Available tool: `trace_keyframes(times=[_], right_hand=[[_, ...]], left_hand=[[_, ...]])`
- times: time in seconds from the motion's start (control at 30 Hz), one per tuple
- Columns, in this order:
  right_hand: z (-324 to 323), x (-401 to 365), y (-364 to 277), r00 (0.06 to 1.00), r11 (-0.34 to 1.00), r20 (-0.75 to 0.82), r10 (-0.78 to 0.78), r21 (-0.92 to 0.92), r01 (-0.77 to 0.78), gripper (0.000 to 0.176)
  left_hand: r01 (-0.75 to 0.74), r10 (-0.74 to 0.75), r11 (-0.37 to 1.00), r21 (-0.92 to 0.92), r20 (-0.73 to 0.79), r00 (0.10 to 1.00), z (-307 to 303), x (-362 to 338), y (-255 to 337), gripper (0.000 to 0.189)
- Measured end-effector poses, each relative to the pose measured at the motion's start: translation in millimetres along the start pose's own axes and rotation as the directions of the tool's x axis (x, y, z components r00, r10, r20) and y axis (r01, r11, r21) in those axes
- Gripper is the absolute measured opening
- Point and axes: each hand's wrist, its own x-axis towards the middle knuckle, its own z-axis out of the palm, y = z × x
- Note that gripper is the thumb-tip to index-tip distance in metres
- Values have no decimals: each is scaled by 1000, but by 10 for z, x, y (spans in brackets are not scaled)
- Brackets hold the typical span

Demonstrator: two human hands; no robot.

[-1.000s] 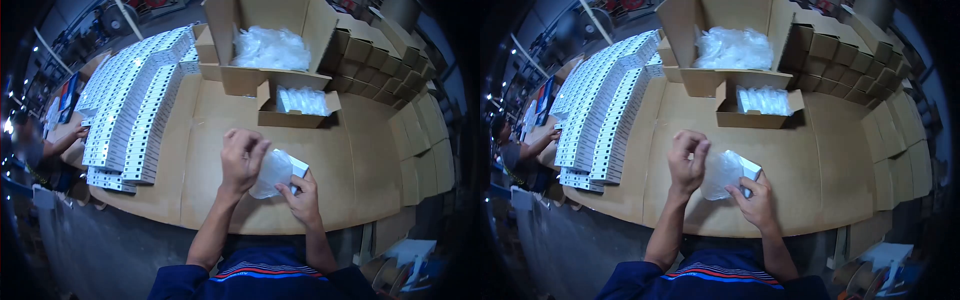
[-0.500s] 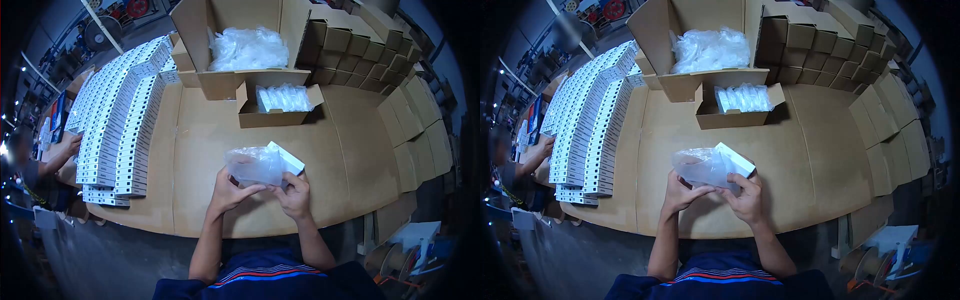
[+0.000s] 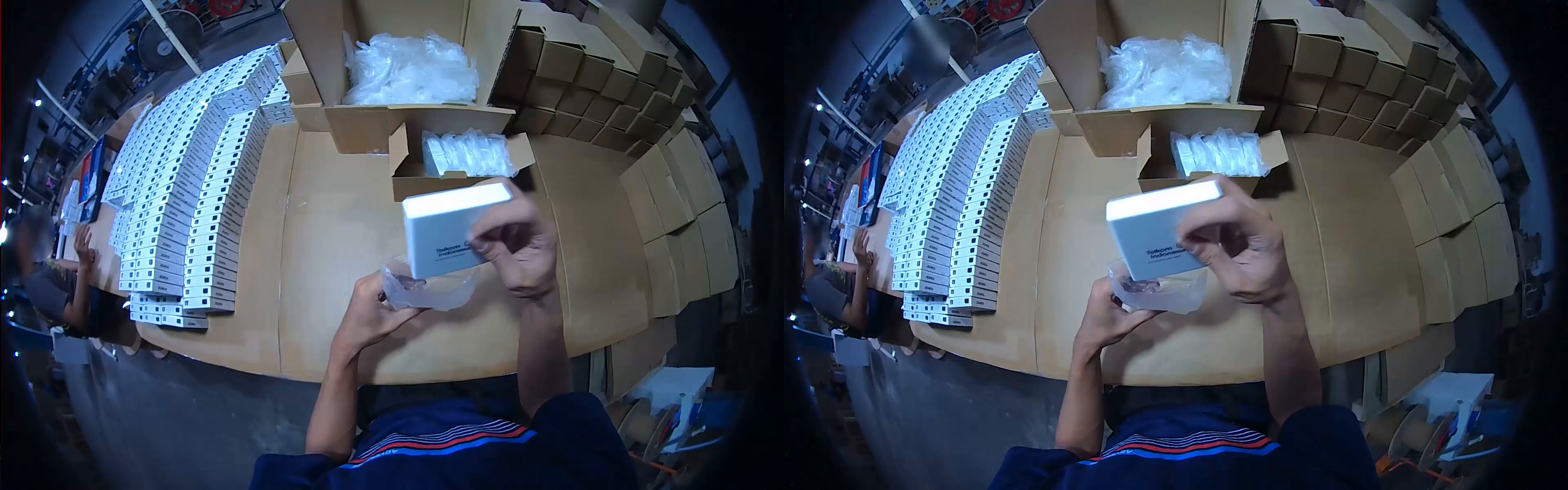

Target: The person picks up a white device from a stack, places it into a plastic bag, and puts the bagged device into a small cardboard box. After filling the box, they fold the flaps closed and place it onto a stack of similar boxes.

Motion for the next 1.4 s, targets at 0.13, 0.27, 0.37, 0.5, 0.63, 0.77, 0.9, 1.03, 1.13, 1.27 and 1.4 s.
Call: trace_keyframes(times=[0.13, 0.27, 0.37, 0.5, 0.63, 0.77, 0.9, 1.03, 1.13, 1.27, 1.4], right_hand=[[-5, 90, 62, 983, 996, 169, 75, -65, -65, 26], [7, 2, 88, 964, 969, 160, 211, -166, -185, 20], [57, -135, 152, 944, 938, 65, 325, -150, -313, 29], [68, -296, 301, 875, 875, 9, 484, -20, -484, 35], [87, -411, 477, 832, 827, 47, 553, 89, -555, 35], [237, -454, 437, 827, 722, 10, 562, 482, -496, 60], [296, -858, 670, 659, 527, -58, 750, 655, -542, 36], [494, -1018, 770, 568, 446, -187, 802, 820, -359, 10], [448, -1000, 752, 638, 577, -282, 716, 754, -315, 12], [439, -1002, 753, 692, 754, -404, 598, 575, -317, 11], [487, -905, 649, 704, 739, -400, 587, 619, -265, 12]], left_hand=[[37, -37, 999, -1, -26, 999, -15, 59, -6, 43], [99, -99, 995, 9, -32, 995, 41, 114, 11, 50], [84, -91, 990, -113, -52, 995, 110, 177, -41, 61], [108, -120, 956, -272, -28, 992, 142, 212, -97, 69], [166, -221, 800, -576, -26, 975, 167, 129, -332, 49], [211, -354, 693, -690, -70, 933, 223, 84, -477, 45], [143, -312, 704, -696, -122, 942, 184, 177, -436, 48], [114, -243, 815, -567, -157, 957, 137, 233, -561, 52], [87, -170, 889, -451, -148, 974, 103, 268, -559, 55], [46, -113, 898, -438, -128, 985, 156, 350, -355, 62], [3, -62, 892, -452, -115, 991, 174, 386, -271, 66]])
